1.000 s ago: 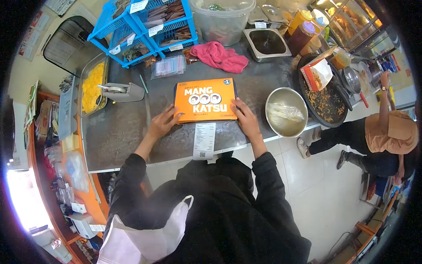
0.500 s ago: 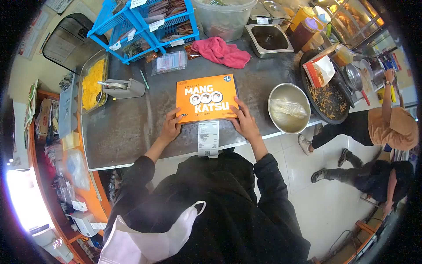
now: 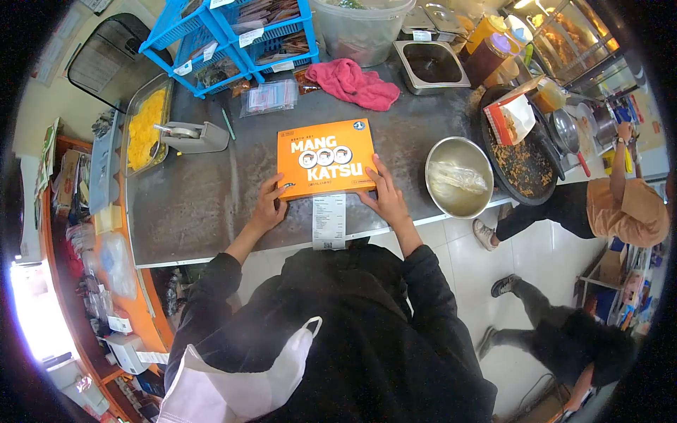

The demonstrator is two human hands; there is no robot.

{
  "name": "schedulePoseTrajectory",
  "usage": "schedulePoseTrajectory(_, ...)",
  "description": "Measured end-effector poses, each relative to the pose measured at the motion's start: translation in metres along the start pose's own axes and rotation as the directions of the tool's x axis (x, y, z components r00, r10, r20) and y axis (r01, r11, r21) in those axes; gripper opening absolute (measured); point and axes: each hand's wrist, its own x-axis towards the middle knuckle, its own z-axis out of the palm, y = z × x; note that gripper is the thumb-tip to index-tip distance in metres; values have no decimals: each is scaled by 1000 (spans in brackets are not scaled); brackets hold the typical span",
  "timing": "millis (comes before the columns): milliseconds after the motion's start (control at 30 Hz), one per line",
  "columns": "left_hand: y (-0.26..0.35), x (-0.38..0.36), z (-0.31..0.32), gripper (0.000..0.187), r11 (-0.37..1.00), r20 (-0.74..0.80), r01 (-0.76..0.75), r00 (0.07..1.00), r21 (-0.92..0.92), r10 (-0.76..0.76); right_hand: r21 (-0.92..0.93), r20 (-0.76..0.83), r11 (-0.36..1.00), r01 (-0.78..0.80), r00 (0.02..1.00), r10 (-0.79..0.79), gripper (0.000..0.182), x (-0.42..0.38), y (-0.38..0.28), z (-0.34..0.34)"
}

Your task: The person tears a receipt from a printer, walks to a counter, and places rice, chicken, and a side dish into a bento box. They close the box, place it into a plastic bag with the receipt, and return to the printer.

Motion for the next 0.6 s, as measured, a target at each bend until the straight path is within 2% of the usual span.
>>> schedulePoseTrajectory(100,30,12,-7,63,995,-10,43,999,-85,-44,-4,31,1000,-10,999,10,75,-1,4,-2)
schedulePoseTrajectory(200,16,2,1,66,997,-3,70,998,-25,-70,25,85,999,43,995,-45,78,0,7,-9)
schedulePoseTrajectory(400,13,-10,8,68,988,-67,80,995,129,-72,48,119,997,55,991,-61,78,0,10,-11)
schedulePoseTrajectory(500,22,-12,13,61,964,-218,139,972,226,-89,7,50,995,99,994,-100,76,0,10,-5)
schedulePoseTrajectory(600,29,-15,5,56,899,-170,126,984,420,-58,-22,10,997,80,997,-79,72,-1,6,-1)
